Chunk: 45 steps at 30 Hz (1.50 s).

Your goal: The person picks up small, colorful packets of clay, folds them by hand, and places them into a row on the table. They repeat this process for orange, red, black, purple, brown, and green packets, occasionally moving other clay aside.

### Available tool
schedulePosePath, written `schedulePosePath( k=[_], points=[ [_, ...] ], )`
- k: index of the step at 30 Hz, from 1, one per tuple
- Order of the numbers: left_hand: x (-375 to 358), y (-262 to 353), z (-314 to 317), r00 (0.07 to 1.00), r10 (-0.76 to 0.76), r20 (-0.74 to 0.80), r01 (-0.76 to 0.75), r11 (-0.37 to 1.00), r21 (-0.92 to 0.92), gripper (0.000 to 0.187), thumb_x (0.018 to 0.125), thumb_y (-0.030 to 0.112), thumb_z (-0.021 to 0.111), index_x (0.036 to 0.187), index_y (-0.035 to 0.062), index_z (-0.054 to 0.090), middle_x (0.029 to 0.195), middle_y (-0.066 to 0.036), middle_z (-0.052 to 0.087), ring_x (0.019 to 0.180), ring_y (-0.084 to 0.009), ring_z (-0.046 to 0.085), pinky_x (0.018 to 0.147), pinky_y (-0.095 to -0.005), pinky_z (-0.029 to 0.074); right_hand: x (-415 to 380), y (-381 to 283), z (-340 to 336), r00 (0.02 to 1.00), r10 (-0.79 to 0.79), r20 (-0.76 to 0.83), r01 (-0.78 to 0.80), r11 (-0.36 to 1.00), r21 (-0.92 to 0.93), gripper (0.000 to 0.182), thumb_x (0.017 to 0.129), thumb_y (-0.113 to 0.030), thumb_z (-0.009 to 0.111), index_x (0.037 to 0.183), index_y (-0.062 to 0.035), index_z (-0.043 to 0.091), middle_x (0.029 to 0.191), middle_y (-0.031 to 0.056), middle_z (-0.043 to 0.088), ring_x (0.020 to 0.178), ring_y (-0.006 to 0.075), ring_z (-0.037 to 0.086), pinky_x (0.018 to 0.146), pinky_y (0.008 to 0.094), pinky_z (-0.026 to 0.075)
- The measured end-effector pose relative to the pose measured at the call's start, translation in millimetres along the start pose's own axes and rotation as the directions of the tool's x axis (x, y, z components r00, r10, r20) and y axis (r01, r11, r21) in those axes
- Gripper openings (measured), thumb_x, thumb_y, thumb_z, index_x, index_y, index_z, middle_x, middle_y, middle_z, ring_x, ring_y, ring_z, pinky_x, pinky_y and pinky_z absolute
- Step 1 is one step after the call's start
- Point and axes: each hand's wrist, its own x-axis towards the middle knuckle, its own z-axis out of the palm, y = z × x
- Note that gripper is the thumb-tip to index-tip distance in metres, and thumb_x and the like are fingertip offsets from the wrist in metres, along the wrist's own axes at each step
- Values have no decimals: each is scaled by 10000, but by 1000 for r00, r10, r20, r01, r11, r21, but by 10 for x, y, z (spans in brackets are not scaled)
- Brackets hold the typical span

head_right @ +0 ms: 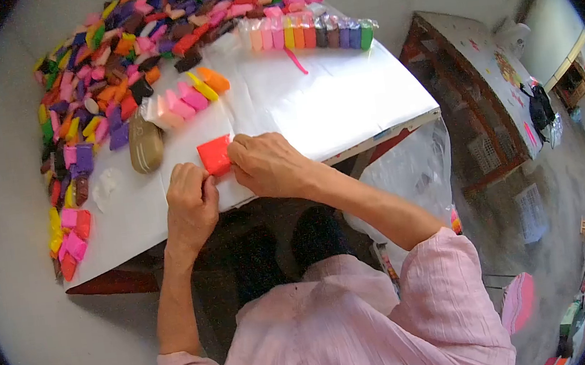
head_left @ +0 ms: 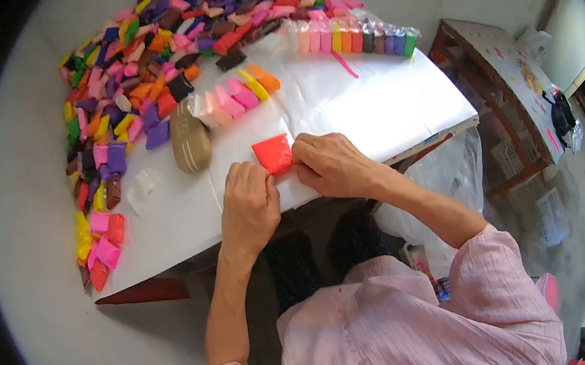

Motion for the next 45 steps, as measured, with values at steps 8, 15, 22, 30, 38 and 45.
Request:
schedulePosePath(
  k=[8, 15, 22, 30, 38, 45],
  points=[
    [-33, 15, 27, 997, 49, -53, -46, 998, 52, 109, 790, -50, 577, 813, -22, 474, 786, -177, 456, 758, -368, 458, 687, -457, 391, 13, -3, -81, 999, 8, -32, -7, 999, 41, 120, 787, -101, 631, 787, -12, 551, 732, 141, 604, 660, 304, 612, 613, 402, 474],
    [-143, 66, -26, 963, 267, -25, -242, 905, 349, 109, 763, 10, 600, 850, 3, 535, 818, -132, 481, 788, -298, 485, 719, -396, 423, 130, -95, -214, 881, 468, 64, -461, 820, 338, 396, 781, -341, 709, 743, 52, 690, 646, 184, 645, 569, 238, 616, 574, 368, 496],
    [41, 162, -156, 868, 493, 49, -457, 759, 464, 116, 760, 39, 636, 853, -8, 585, 809, -97, 504, 787, -236, 521, 729, -354, 451, 245, -321, -219, 825, 560, 79, -545, 750, 375, 480, 743, -428, 761, 762, 49, 710, 645, 145, 647, 565, 194, 593, 546, 342, 485],
    [181, 148, -71, 858, 514, 0, -476, 795, 377, 192, 703, 13, 624, 885, -9, 566, 867, -128, 522, 805, -273, 519, 740, -384, 452, 364, -159, -382, 748, 570, 340, -650, 526, 549, 434, 754, -336, 776, 920, 52, 679, 756, 79, 671, 607, 115, 576, 494, 248, 422],
    [166, 84, 12, 972, 160, -172, -131, 977, 171, 54, 822, -7, 602, 852, -3, 557, 820, -136, 523, 775, -314, 501, 716, -418, 426, 673, 624, -688, 842, 535, 73, -501, 723, 475, 465, 767, -218, 760, 1146, -4, 597, 852, 40, 657, 702, 100, 619, 583, 240, 471],
    [197, 26, 53, 984, 89, -157, -62, 983, 172, 86, 793, 1, 608, 783, 14, 523, 770, -126, 478, 745, -303, 475, 684, -406, 409, 1183, 1227, -573, 887, 427, 175, -461, 804, 376, 428, 727, -194, 747, 1106, -45, 614, 906, 24, 657, 764, 94, 618, 590, 235, 450]
  ],
)
